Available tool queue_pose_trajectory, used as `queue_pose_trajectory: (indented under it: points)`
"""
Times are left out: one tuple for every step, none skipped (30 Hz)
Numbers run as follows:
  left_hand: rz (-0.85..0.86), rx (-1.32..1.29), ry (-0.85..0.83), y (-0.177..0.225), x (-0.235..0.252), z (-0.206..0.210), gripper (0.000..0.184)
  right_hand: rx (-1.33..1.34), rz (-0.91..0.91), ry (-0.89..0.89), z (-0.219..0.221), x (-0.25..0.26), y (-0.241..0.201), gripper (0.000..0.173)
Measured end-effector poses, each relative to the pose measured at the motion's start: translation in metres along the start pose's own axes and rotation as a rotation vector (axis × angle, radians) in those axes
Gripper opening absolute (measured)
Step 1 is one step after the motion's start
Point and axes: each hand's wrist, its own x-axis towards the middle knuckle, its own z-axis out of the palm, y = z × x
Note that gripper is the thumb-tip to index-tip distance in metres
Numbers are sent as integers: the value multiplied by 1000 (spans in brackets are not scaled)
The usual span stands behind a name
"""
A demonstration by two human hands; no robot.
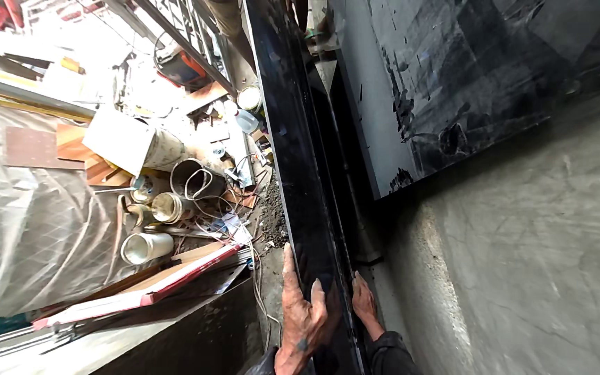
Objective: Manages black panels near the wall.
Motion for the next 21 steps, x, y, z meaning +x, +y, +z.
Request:
queue_pose_trajectory:
  points:
    - [1, -9, 1, 0, 0, 0, 82, 4, -8, 16, 0, 0, 0, 52]
    - [0, -18, -1, 1, 0, 1, 82, 0, -15, 33, 0, 0, 0, 51]
    - [0, -24, -1, 1, 0, 1, 82, 0, -23, 51, -1, -1, 1, 51]
    - [-3, -21, -2, 0, 0, 1, 82, -5, -29, 68, -1, -1, 1, 51]
    - [-5, -15, -1, 0, 0, 1, 82, -12, -34, 85, -1, -1, 2, 50]
    - [-1, -11, -1, 0, 0, 2, 82, -20, -34, 97, -3, -1, 2, 49]
    - [5, -8, 0, 0, 0, 1, 81, -37, -27, 106, -5, -2, 1, 48]
    - [10, -6, -2, 0, 0, 1, 81, -61, -24, 125, -8, -3, 0, 47]
    - [11, -10, -4, 0, 0, 1, 81, -76, -26, 156, -10, -4, 0, 46]
    - [13, -13, -6, 0, 0, 2, 81, -87, -28, 184, -12, -5, 1, 45]
    - [13, -11, -5, 0, 1, 2, 81, -97, -32, 212, -14, -5, 3, 44]
    - [9, -10, -4, 1, 1, 2, 81, -107, -35, 231, -15, -5, 5, 44]
    - [5, -9, -3, 2, 1, 1, 81, -118, -38, 238, -17, -7, 7, 45]
    - [5, -9, -1, 2, 1, 1, 82, -125, -42, 233, -20, -8, 10, 47]
    - [9, -10, -1, 2, 1, 1, 82, -128, -43, 222, -21, -11, 15, 51]
    - [14, -10, -4, 2, 1, 1, 82, -128, -43, 219, -22, -15, 20, 55]
    - [18, -9, -11, 1, 1, 1, 82, -130, -37, 215, -23, -19, 25, 57]
    - [21, -10, -11, 0, 0, 0, 82, -136, -27, 203, -23, -25, 31, 57]
    - [29, -9, -9, -2, 0, 0, 82, -139, -6, 185, -24, -32, 37, 54]
    - [38, -2, -7, -3, 0, 0, 81, -145, 19, 159, -24, -42, 43, 51]
    - [42, 5, -6, -4, 0, -1, 81, -154, 63, 111, -25, -54, 48, 49]
